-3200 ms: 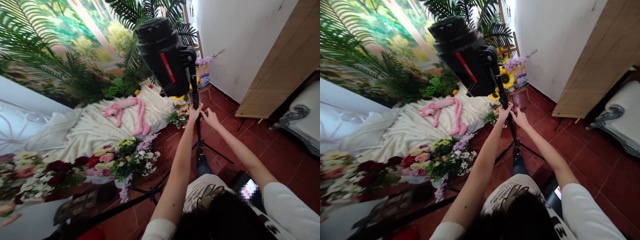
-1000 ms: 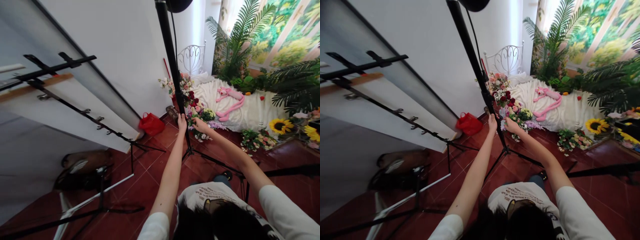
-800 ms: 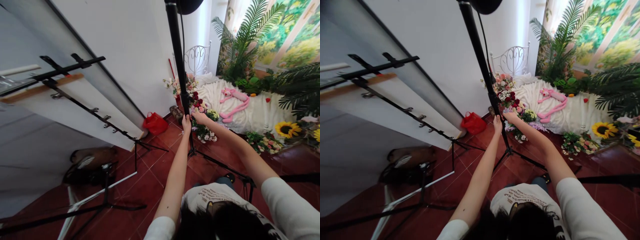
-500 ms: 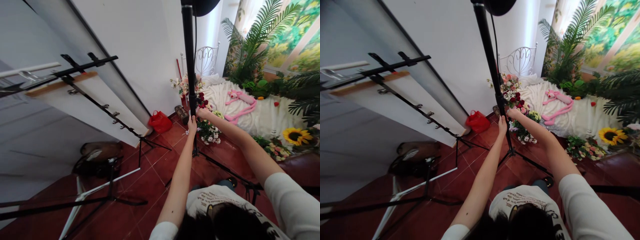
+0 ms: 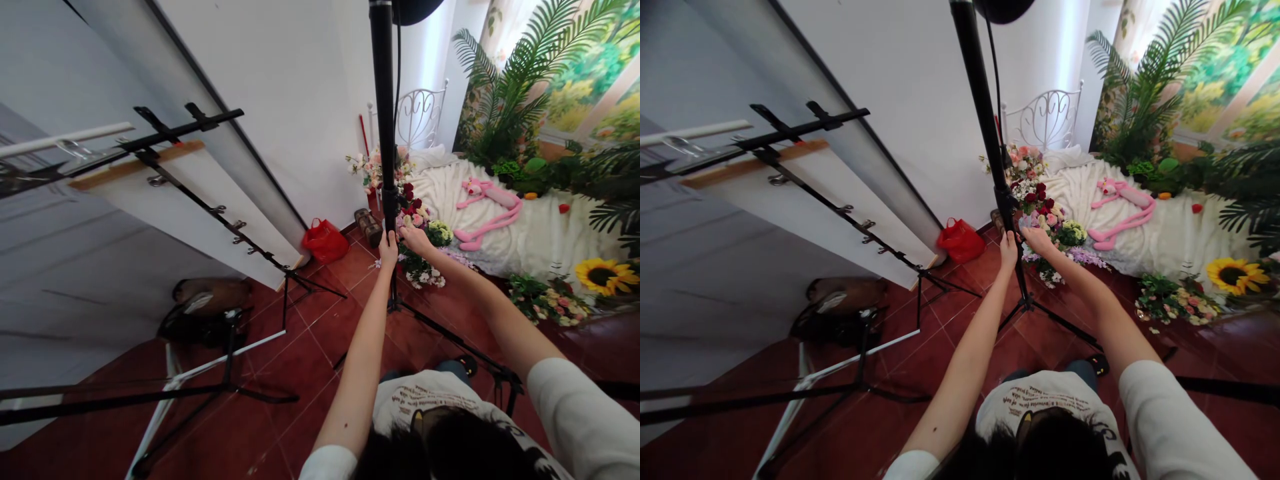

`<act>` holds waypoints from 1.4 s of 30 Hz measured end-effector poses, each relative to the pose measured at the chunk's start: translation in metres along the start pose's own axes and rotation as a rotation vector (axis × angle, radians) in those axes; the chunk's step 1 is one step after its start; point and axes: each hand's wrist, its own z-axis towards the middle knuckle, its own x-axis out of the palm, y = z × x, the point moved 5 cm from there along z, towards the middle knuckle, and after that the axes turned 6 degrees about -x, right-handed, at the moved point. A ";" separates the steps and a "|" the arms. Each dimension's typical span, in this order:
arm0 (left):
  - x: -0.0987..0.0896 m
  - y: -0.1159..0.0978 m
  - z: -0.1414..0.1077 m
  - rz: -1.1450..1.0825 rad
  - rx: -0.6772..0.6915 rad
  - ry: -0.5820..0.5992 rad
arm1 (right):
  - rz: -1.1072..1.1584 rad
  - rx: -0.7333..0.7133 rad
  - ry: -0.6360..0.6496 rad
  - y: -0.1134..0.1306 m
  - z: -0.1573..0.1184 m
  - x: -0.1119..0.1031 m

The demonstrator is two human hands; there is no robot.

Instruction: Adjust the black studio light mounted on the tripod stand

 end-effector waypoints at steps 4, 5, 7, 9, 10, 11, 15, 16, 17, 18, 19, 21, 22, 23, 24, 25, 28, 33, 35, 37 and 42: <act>0.000 0.000 -0.001 -0.007 0.004 0.000 | 0.004 0.030 -0.013 0.006 -0.003 0.009; 0.000 0.000 -0.001 -0.009 0.003 0.002 | 0.000 0.022 -0.017 0.005 0.000 0.009; 0.000 0.001 0.000 -0.010 0.000 0.009 | -0.003 0.031 -0.016 0.002 0.007 0.010; 0.001 0.003 0.000 -0.008 -0.002 0.019 | 0.009 0.054 0.028 -0.001 0.010 0.013; 0.001 0.004 0.001 -0.005 -0.003 0.021 | 0.020 0.066 0.060 -0.001 0.010 0.016; 0.001 0.005 0.001 -0.002 -0.004 0.020 | 0.031 0.085 0.085 -0.001 0.009 0.020; 0.001 0.007 0.001 0.002 -0.008 -0.011 | 0.054 0.186 0.027 0.004 -0.002 0.029; 0.001 0.007 0.001 -0.003 -0.006 -0.017 | 0.054 0.192 0.004 0.005 -0.005 0.030; 0.001 0.007 0.001 -0.009 -0.005 -0.021 | 0.054 0.181 -0.004 0.006 -0.008 0.031; 0.001 0.006 0.001 -0.014 -0.004 -0.022 | 0.057 0.157 0.004 0.007 -0.010 0.032; 0.001 0.006 0.001 -0.018 -0.004 -0.023 | 0.063 0.122 0.025 0.006 -0.011 0.032; 0.001 0.006 0.001 -0.021 -0.004 -0.021 | 0.075 0.037 0.074 0.004 -0.010 0.028; 0.001 0.006 0.001 -0.020 -0.003 -0.017 | 0.075 0.000 0.093 0.002 -0.008 0.024; 0.000 0.005 0.001 -0.019 0.000 -0.013 | 0.071 -0.030 0.110 -0.001 -0.006 0.019; 0.000 0.005 0.002 -0.018 0.001 -0.008 | 0.062 -0.056 0.127 -0.004 -0.003 0.013; 0.001 0.004 0.002 -0.016 0.003 -0.004 | 0.052 -0.080 0.146 -0.006 0.001 0.008; 0.000 0.002 0.003 -0.002 0.002 -0.011 | 0.031 -0.130 0.189 -0.010 0.010 -0.003; 0.000 0.000 0.001 0.009 -0.003 -0.011 | 0.036 -0.041 0.088 -0.006 0.007 -0.007; 0.000 0.001 0.001 0.005 -0.010 -0.009 | 0.071 0.023 0.015 -0.002 -0.002 -0.001; 0.000 0.003 0.001 -0.002 -0.017 -0.010 | 0.115 0.069 -0.049 0.002 -0.017 0.011; 0.002 0.003 0.001 -0.021 -0.008 -0.010 | 0.226 0.126 0.044 0.002 -0.062 0.058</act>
